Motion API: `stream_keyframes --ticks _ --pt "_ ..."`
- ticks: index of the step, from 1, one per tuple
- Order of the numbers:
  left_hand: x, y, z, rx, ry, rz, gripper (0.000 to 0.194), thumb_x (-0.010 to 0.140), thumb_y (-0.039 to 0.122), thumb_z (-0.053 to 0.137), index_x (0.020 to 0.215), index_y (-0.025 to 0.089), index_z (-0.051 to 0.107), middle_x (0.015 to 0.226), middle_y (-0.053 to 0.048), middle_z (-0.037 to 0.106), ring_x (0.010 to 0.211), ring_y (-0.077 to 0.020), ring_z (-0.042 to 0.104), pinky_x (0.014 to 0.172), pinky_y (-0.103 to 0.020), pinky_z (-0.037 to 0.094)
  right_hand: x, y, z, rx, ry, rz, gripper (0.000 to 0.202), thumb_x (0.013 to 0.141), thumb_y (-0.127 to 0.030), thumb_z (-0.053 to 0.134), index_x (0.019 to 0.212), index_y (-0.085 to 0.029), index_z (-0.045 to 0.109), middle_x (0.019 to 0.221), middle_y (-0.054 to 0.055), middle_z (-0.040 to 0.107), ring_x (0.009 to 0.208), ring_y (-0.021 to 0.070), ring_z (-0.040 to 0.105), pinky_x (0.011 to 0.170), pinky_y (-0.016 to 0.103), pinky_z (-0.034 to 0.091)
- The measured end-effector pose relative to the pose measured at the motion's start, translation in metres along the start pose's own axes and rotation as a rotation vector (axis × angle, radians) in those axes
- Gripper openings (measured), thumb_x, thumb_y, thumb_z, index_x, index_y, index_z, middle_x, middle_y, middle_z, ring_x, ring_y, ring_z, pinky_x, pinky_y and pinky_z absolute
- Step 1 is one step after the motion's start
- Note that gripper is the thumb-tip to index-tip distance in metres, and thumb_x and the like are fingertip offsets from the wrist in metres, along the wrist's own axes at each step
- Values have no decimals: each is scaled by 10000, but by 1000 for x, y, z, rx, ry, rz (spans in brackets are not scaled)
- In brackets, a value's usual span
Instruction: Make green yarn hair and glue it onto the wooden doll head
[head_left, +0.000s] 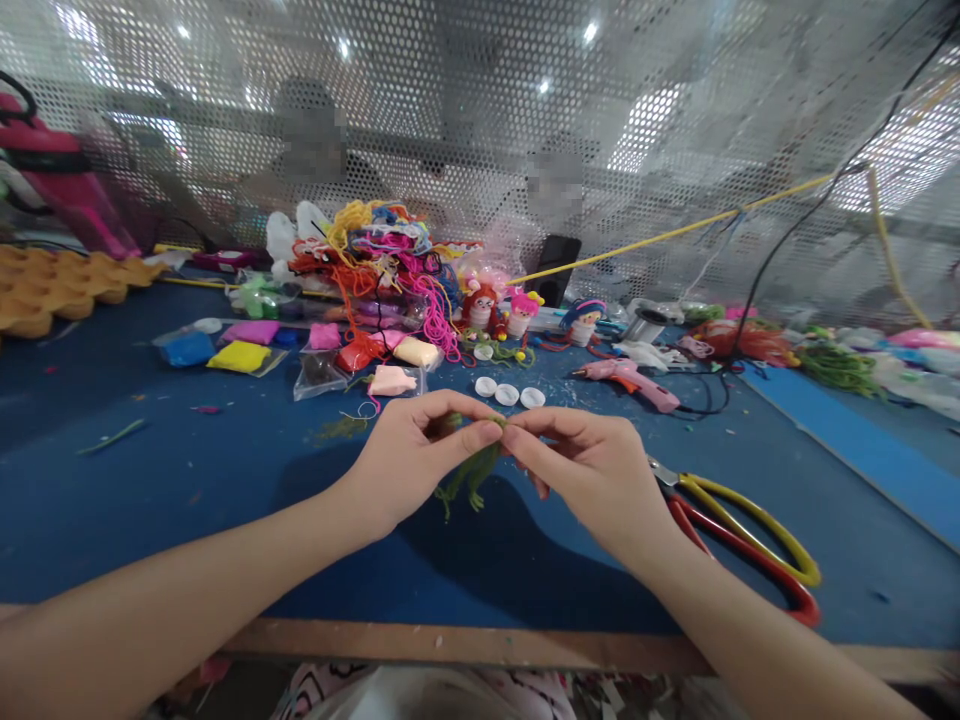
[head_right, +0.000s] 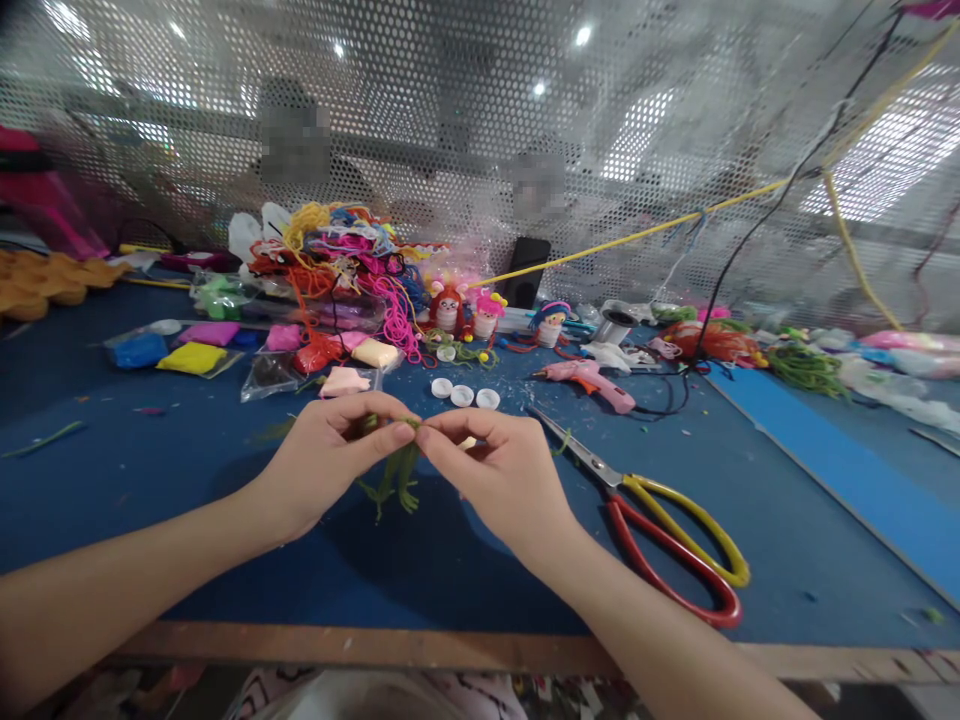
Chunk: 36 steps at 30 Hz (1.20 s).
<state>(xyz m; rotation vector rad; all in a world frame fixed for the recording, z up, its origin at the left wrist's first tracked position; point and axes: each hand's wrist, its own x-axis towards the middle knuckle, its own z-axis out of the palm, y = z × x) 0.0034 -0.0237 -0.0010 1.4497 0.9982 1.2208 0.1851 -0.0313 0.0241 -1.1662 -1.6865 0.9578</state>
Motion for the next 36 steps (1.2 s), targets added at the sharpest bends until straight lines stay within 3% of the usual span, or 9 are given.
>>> stream_keyframes --ticks 3,7,16,21,29,36 --pt "-2 -1 2 -62 -15 -46 256 830 429 725 894 181 722 589 57 498 528 -70 370 486 -212 286 -1 2 2 8 52 2 177 810 -350 729 782 -180 772 572 -15 620 431 66 488 404 183 374" --pt "-5 -1 7 -180 -43 -102 307 858 489 688 927 190 677 594 80 438 486 -50 316 451 -203 259 -3 7 6 46 116 -7 185 821 -371 731 822 -194 782 633 -1 655 460 77 508 410 189 423" --pt "-6 0 10 -239 -28 -139 275 866 461 694 940 196 676 637 73 449 503 -43 336 438 -195 254 -2 9 7 132 110 31 189 792 -385 769 859 -210 786 660 -5 670 444 80 532 402 198 449" --pt "-7 1 9 -183 -19 -110 266 825 441 744 894 191 686 611 77 459 502 -41 321 462 -199 258 -3 4 8 60 125 16 152 803 -342 749 803 -192 777 614 -11 656 451 68 524 403 164 435" --pt "-7 3 7 -79 0 -67 250 837 417 731 876 175 684 612 61 479 548 -63 346 489 -208 257 -2 10 8 105 113 30 210 824 -404 741 837 -199 783 662 2 676 446 81 530 411 203 441" --pt "-7 3 9 -178 -43 -107 257 873 445 682 926 193 676 691 56 542 498 -40 320 463 -195 287 -1 10 9 181 86 -18 175 815 -370 757 922 -243 813 887 41 736 459 79 554 395 221 456"
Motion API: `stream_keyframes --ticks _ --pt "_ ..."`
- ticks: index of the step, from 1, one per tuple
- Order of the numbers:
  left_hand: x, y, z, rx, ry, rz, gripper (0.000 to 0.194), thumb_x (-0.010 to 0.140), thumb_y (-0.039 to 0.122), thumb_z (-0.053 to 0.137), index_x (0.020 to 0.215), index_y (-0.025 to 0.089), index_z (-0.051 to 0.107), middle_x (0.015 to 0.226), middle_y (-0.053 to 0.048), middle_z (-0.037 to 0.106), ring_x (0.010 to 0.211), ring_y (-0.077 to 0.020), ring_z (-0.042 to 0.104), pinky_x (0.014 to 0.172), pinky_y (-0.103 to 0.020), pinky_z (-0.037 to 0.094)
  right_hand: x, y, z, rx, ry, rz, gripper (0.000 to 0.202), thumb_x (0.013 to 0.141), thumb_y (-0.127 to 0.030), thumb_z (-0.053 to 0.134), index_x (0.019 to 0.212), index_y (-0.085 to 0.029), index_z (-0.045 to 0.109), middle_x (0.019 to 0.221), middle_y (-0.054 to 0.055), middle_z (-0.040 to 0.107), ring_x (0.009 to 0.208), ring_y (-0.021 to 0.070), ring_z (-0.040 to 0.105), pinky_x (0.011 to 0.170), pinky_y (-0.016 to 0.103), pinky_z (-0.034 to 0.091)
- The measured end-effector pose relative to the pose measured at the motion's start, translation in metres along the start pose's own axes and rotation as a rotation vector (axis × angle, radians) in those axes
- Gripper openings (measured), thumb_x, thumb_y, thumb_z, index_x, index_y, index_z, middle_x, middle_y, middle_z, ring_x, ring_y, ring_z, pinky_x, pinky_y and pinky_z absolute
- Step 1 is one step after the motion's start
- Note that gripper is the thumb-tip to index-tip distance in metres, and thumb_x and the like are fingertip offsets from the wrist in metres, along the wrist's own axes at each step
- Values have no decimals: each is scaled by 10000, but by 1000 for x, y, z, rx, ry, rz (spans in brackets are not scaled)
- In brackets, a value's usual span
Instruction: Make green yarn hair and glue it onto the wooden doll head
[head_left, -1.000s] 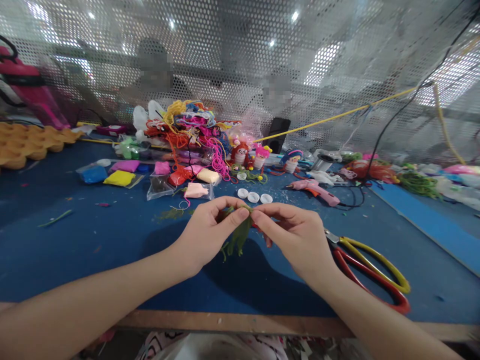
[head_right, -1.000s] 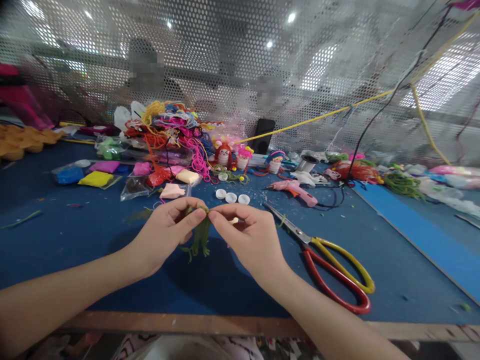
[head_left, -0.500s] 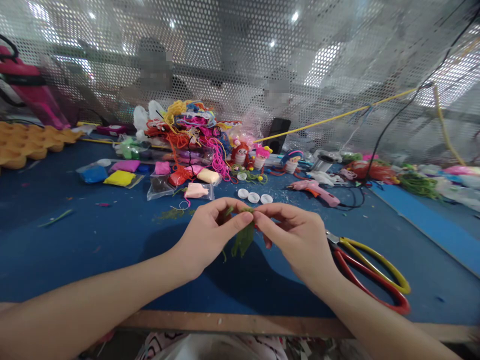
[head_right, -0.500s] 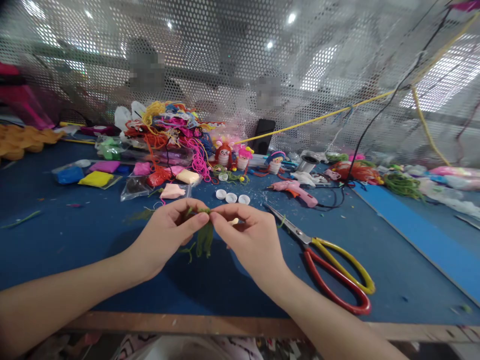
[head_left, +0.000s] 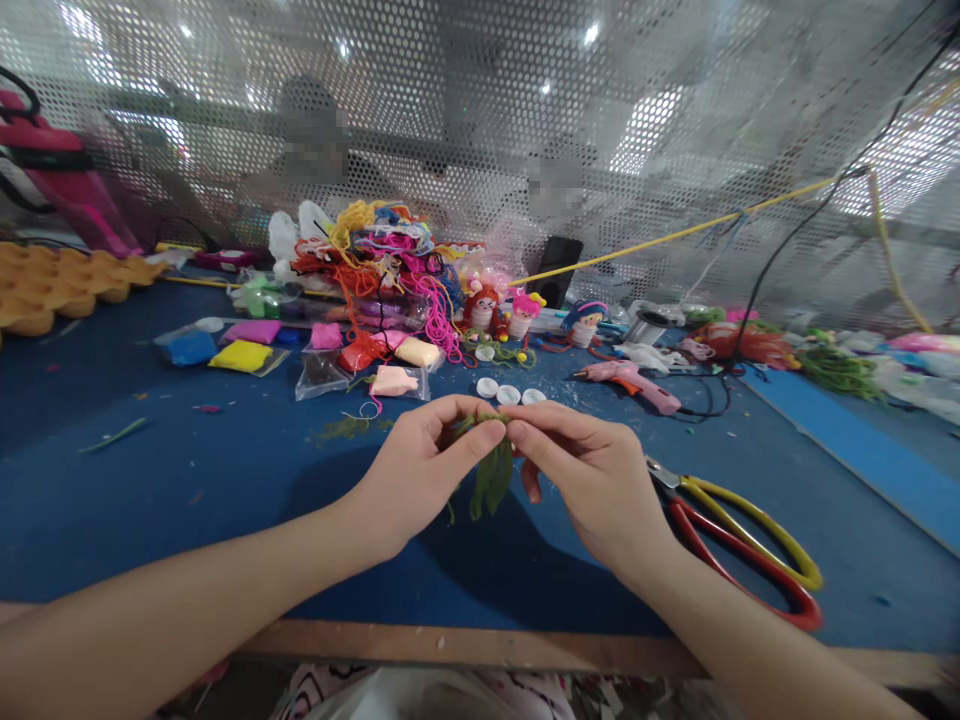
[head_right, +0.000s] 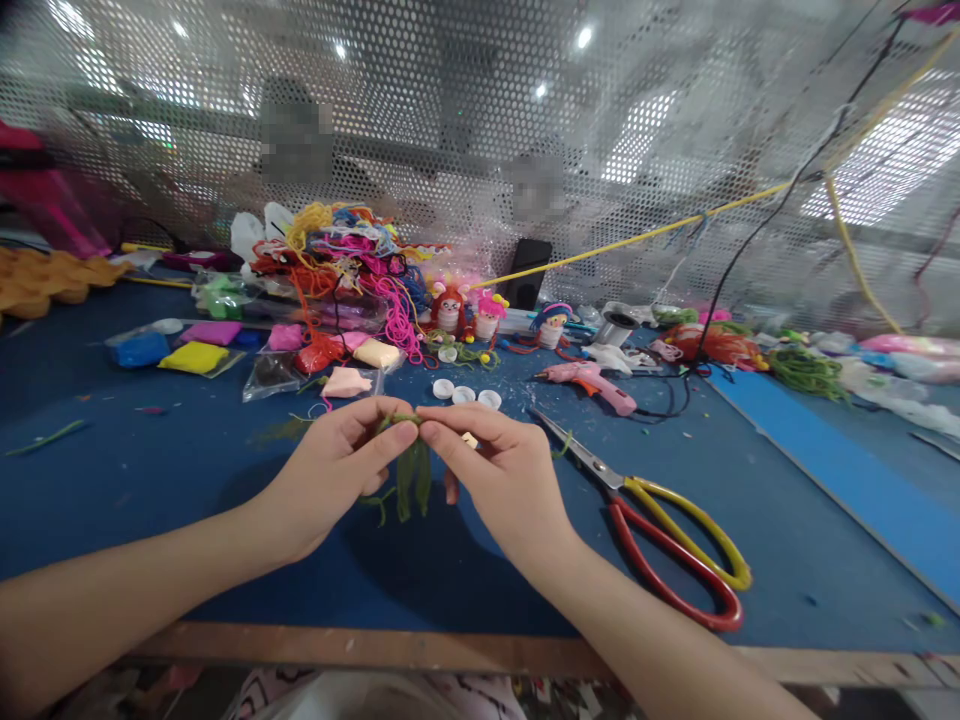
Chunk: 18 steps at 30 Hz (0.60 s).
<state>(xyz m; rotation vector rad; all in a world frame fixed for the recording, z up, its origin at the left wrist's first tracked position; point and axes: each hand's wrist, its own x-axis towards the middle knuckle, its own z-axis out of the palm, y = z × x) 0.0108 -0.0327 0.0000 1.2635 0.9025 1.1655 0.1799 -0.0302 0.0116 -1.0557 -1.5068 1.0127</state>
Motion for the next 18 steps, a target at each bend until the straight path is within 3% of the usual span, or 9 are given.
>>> stream_keyframes --ticks 4,9,18 --pt "0 1 0 -8 -1 -14 254 870 438 689 921 190 668 706 55 555 510 -40 346 470 -189 307 0 0 0 -17 1 2 202 806 -346 766 985 -264 812 821 28 725 457 82 553 419 226 467" --pt "1 0 -1 10 3 -11 243 870 427 687 911 188 663 684 59 548 505 -42 355 471 -190 305 0 1 -1 -44 26 62 181 782 -376 785 869 -218 803 642 1 681 463 97 561 440 215 460" --pt "3 -1 -3 120 100 25 298 775 446 775 915 183 763 722 -4 652 616 -100 488 536 -225 356 -2 -4 1 -115 57 37 207 794 -394 743 829 -192 777 625 8 677 473 101 552 437 214 476"
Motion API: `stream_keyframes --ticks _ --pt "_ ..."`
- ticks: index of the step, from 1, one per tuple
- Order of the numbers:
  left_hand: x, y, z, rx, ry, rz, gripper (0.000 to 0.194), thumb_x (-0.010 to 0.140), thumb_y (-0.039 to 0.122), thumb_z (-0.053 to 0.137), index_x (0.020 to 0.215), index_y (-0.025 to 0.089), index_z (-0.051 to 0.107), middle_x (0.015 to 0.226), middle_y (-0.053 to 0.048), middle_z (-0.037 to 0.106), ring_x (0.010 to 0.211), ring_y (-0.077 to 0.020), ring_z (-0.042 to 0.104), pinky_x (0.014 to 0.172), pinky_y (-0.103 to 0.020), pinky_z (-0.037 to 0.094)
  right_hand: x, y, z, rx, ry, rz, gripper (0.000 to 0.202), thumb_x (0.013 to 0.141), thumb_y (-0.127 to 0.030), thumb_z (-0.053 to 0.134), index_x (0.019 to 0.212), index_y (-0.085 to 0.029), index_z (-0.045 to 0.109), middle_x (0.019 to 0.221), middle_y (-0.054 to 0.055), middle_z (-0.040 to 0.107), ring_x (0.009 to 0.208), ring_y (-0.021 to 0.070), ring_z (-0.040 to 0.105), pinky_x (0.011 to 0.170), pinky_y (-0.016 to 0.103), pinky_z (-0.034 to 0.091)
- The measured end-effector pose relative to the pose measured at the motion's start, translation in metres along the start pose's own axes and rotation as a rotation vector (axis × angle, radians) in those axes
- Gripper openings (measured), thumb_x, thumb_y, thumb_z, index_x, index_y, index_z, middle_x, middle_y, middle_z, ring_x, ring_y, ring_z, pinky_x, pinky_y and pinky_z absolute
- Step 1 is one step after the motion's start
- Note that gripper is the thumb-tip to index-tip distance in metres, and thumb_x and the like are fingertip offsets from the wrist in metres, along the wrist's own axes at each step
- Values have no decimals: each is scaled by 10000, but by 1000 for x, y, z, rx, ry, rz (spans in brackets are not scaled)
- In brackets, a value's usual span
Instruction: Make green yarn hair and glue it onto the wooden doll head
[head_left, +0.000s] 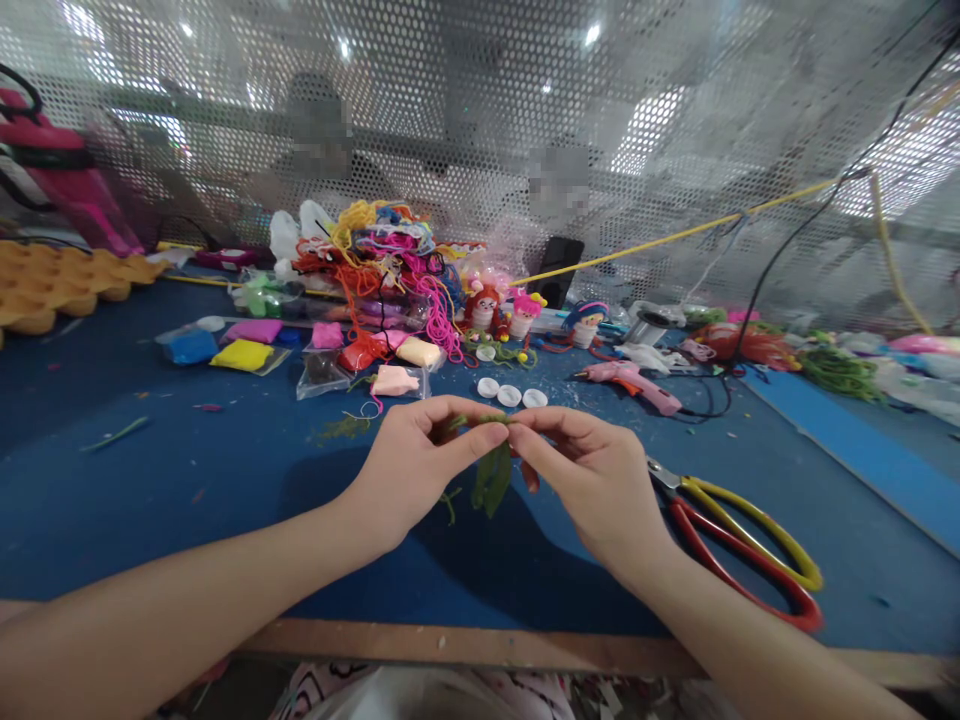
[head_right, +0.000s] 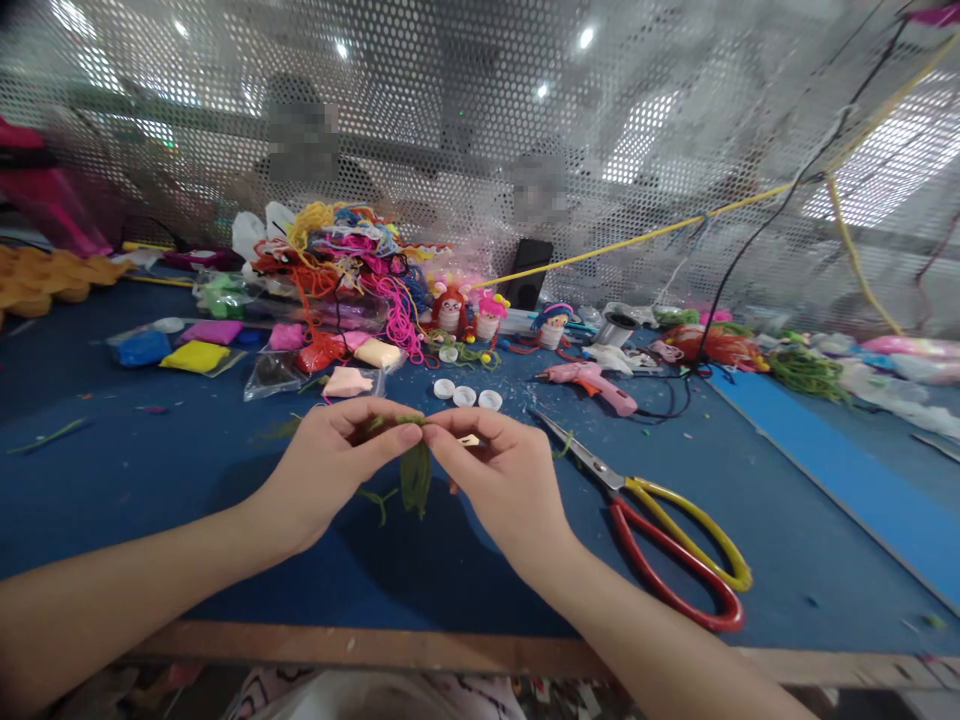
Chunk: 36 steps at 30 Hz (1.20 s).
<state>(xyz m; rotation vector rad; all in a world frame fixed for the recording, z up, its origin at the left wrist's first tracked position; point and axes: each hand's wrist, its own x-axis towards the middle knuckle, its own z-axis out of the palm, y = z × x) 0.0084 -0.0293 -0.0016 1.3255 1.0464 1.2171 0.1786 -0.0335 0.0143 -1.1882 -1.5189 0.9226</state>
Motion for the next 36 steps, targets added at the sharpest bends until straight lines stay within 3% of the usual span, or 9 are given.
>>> stream_keyframes --ticks 3,7,13,20,26,31,36 --pt "0 -1 -1 21 8 -17 312 761 455 779 905 178 776 705 -15 652 621 -116 503 527 -236 347 -1 -1 0 -95 58 -44 183 788 -376 738 814 -202 788 588 6 664 473 108 549 429 216 454" --pt "0 0 0 -2 -23 -31 301 793 456 744 890 171 755 651 18 589 533 -80 411 478 -220 299 -1 -1 0 -135 91 -80 148 781 -350 746 798 -214 800 585 1 664 471 103 539 431 214 446" --pt "0 2 3 -136 -77 -85 240 831 412 702 867 175 711 645 48 556 481 -47 355 457 -202 296 0 3 1 -24 27 -33 168 797 -375 754 825 -214 790 635 -2 683 484 92 550 432 198 466" --pt "0 1 1 -118 -84 -87 249 830 413 701 888 172 722 640 44 546 489 -54 365 458 -209 287 0 3 0 62 -12 -29 179 795 -376 766 837 -203 781 747 23 720 477 87 537 426 214 468" --pt "2 1 -3 -131 -117 -56 267 772 432 778 859 180 759 626 41 526 525 -61 365 465 -215 257 6 11 -1 239 -82 39 192 733 -365 833 853 -216 810 644 8 672 469 95 523 411 221 440" --pt "8 4 -13 -132 -274 -87 279 749 448 804 779 173 769 530 64 397 491 -54 259 454 -233 160 8 5 -6 279 -234 30 251 760 -359 814 997 -276 807 733 0 665 497 83 524 414 215 466" --pt "14 6 -21 -129 -457 -167 282 706 423 838 697 157 743 510 69 368 486 -53 233 459 -244 134 12 -3 -13 131 -425 -119 217 835 -321 746 1046 -329 798 876 16 624 560 77 549 481 226 503"
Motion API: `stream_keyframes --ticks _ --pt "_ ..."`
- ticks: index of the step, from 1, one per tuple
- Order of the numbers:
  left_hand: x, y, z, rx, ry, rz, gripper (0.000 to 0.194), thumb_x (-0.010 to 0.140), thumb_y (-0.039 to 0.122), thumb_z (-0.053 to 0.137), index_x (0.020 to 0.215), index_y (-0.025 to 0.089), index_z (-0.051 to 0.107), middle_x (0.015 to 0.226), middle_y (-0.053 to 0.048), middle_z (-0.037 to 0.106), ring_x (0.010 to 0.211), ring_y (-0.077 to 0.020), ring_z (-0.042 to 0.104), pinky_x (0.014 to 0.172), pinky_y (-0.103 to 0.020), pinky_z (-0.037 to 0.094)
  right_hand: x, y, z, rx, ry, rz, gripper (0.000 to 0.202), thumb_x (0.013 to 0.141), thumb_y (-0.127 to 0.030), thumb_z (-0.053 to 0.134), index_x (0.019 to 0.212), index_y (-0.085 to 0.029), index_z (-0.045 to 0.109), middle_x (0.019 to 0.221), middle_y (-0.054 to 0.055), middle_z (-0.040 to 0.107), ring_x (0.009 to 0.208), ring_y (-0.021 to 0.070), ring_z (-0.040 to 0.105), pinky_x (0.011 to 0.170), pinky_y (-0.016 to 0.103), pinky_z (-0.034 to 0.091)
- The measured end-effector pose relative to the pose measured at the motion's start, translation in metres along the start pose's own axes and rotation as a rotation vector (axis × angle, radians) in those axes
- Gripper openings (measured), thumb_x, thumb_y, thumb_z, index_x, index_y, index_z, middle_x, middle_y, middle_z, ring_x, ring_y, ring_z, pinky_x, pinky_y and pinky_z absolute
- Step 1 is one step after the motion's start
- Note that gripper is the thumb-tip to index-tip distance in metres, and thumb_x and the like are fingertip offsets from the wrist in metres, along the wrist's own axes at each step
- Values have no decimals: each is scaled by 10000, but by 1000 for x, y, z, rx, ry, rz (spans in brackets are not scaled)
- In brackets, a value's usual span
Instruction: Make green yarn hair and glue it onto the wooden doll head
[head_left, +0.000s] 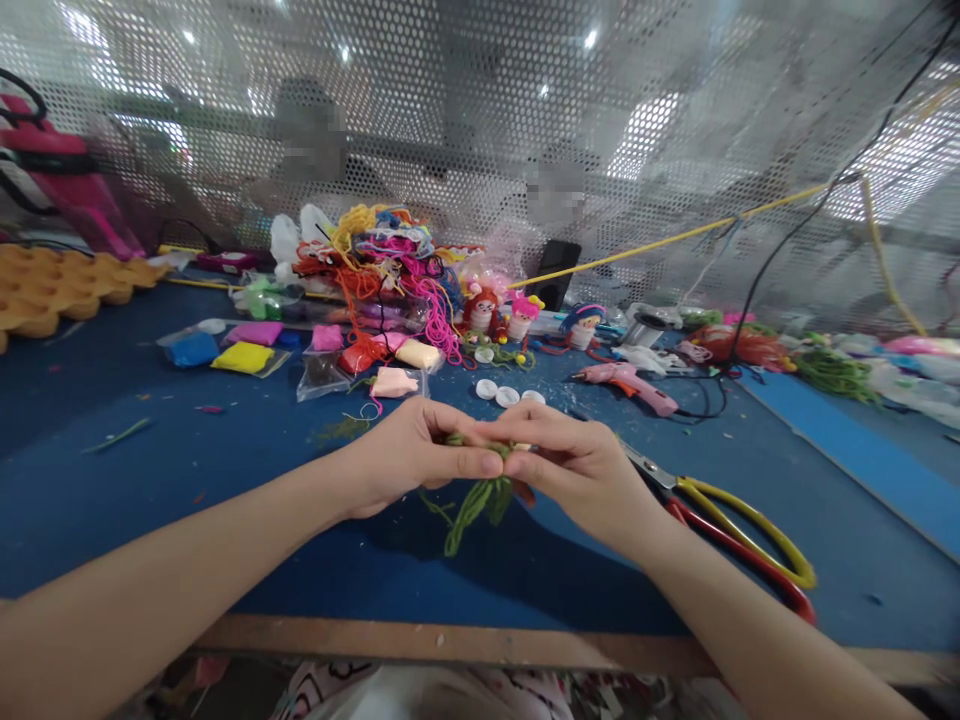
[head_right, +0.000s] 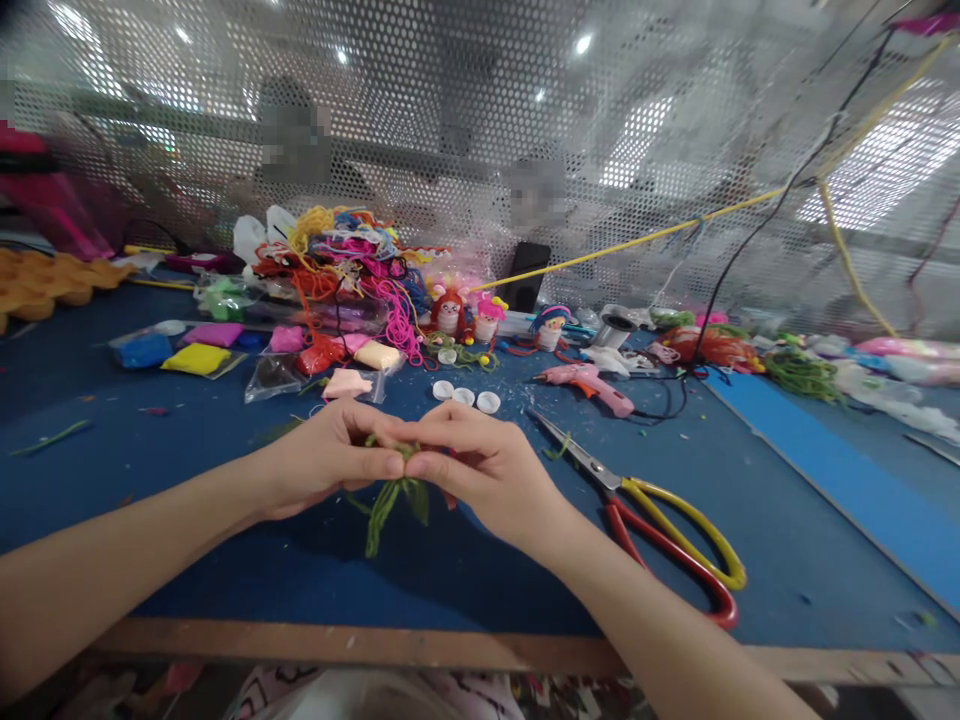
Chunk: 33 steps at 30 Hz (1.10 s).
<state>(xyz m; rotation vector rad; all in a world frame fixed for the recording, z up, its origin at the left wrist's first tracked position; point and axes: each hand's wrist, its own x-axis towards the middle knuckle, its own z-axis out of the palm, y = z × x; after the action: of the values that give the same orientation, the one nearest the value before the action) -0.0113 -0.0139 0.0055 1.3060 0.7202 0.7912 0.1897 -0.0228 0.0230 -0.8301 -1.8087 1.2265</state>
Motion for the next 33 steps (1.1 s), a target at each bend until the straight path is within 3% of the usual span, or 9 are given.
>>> stream_keyframes --ticks 7,12,18,22,25,29,33 --pt "0 3 3 -44 42 -47 381 549 420 913 560 144 649 508 56 450 490 -50 282 471 -231 162 1 2 -3 -118 -20 -162 224 850 -328 749 1070 -350 787 887 34 638 735 122 574 633 250 505" --pt "-1 4 4 -54 -34 -47 375 517 309 937 635 132 628 586 26 602 570 -78 481 549 -211 326 2 4 -3 -143 -133 -269 300 894 -372 695 1192 -380 726 908 27 634 789 125 565 751 277 499" --pt "-3 7 7 -130 14 46 583 463 126 945 773 202 457 605 114 581 523 -53 496 502 -171 347 1 6 -5 -175 -159 -253 298 879 -440 691 1157 -352 754 889 26 577 802 134 547 743 283 473" --pt "-4 8 7 -104 -7 60 633 456 118 947 771 213 406 615 106 606 528 -63 531 501 -169 360 -1 2 -4 -87 -172 -195 246 862 -410 725 1094 -349 780 883 26 571 791 138 544 692 277 463" --pt "-4 8 9 -106 4 78 572 529 167 932 787 207 424 662 85 630 571 -65 545 542 -176 382 -1 1 -2 -63 -97 -171 132 851 -346 749 965 -333 813 857 21 558 788 139 531 680 277 450" --pt "-3 9 11 -37 18 60 327 726 294 831 957 181 628 777 47 647 566 -42 450 525 -183 321 0 5 0 -155 150 -178 65 843 -321 753 862 -316 815 829 17 491 822 157 489 706 297 435" --pt "-4 8 13 109 12 28 263 837 415 706 917 165 727 804 -2 680 536 -58 358 486 -222 245 -1 7 3 -95 213 -151 82 870 -309 714 869 -286 793 890 27 487 862 169 510 737 321 466"
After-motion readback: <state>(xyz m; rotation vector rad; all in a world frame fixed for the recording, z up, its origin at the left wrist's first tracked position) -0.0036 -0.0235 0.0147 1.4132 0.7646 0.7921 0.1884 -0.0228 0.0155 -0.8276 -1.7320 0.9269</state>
